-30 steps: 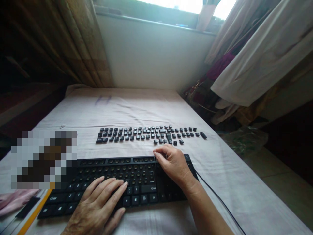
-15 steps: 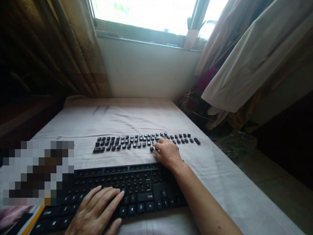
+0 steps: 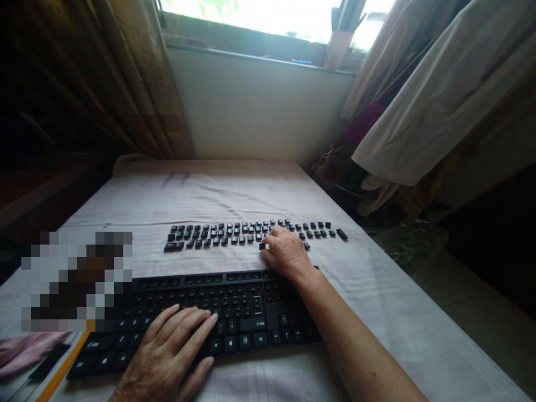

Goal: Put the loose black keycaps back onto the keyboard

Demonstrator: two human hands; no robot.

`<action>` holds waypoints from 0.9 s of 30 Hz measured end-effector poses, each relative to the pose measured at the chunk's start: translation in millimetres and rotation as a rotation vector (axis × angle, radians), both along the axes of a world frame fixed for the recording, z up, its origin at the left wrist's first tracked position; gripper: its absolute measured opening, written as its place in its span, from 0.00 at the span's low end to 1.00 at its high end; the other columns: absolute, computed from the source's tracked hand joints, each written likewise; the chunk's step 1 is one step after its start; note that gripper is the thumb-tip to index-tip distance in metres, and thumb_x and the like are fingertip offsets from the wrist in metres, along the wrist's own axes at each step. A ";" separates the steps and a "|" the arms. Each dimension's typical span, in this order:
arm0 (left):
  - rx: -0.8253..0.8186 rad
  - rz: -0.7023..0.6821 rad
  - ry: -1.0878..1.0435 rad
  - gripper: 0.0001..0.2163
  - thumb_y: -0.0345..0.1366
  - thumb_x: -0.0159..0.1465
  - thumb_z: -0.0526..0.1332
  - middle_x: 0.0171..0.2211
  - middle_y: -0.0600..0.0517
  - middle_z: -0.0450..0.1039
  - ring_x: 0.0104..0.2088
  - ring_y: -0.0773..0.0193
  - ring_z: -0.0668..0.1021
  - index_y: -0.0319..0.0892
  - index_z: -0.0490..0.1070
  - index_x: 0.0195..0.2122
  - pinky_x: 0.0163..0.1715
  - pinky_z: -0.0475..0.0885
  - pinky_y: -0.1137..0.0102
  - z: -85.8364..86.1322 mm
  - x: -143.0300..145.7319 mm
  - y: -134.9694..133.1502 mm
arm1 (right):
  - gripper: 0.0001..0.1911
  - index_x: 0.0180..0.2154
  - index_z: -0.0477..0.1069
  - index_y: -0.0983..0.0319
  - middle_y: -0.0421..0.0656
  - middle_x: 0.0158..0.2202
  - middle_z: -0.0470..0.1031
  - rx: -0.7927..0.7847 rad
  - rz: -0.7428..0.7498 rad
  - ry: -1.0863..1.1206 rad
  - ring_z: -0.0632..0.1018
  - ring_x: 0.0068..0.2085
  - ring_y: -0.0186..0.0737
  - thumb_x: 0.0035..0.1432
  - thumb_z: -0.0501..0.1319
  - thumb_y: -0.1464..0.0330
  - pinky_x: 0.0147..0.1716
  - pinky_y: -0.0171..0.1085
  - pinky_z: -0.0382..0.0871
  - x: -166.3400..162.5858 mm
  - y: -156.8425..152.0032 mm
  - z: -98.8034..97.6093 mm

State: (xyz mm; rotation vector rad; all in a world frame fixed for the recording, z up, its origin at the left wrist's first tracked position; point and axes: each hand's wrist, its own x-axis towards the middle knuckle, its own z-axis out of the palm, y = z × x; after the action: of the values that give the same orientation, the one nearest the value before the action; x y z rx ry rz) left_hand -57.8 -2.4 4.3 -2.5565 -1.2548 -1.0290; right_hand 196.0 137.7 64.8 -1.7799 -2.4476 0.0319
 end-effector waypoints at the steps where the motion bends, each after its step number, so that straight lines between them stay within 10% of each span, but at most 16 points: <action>1: -0.007 0.001 -0.003 0.15 0.41 0.67 0.58 0.46 0.49 0.77 0.49 0.59 0.75 0.43 0.73 0.53 0.64 0.55 0.61 0.5 0.1 -0.2 | 0.09 0.41 0.79 0.60 0.47 0.45 0.77 -0.010 -0.006 0.041 0.77 0.45 0.44 0.60 0.62 0.69 0.44 0.39 0.69 -2.2 -5.1 3.5; 12: -0.059 0.006 -0.012 0.15 0.41 0.69 0.56 0.48 0.50 0.77 0.51 0.60 0.75 0.42 0.74 0.52 0.64 0.54 0.61 2.0 1.2 -4.3 | 0.07 0.38 0.77 0.61 0.42 0.36 0.81 -0.381 0.158 0.388 0.79 0.37 0.39 0.54 0.65 0.73 0.39 0.34 0.69 -37.8 -79.4 11.8; 27: -0.075 -0.019 0.043 0.16 0.43 0.69 0.57 0.49 0.49 0.75 0.53 0.58 0.73 0.45 0.73 0.54 0.64 0.54 0.60 1.3 5.9 -3.0 | 0.07 0.35 0.78 0.61 0.42 0.34 0.81 -0.375 0.141 0.480 0.79 0.34 0.37 0.54 0.64 0.75 0.35 0.32 0.68 -45.3 -91.0 -3.0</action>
State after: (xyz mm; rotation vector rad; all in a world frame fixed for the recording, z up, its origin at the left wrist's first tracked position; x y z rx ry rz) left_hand -52.0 -5.4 5.6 -2.6363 -1.2844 -0.9418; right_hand 150.7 46.7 61.7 -1.4791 -2.2972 0.8733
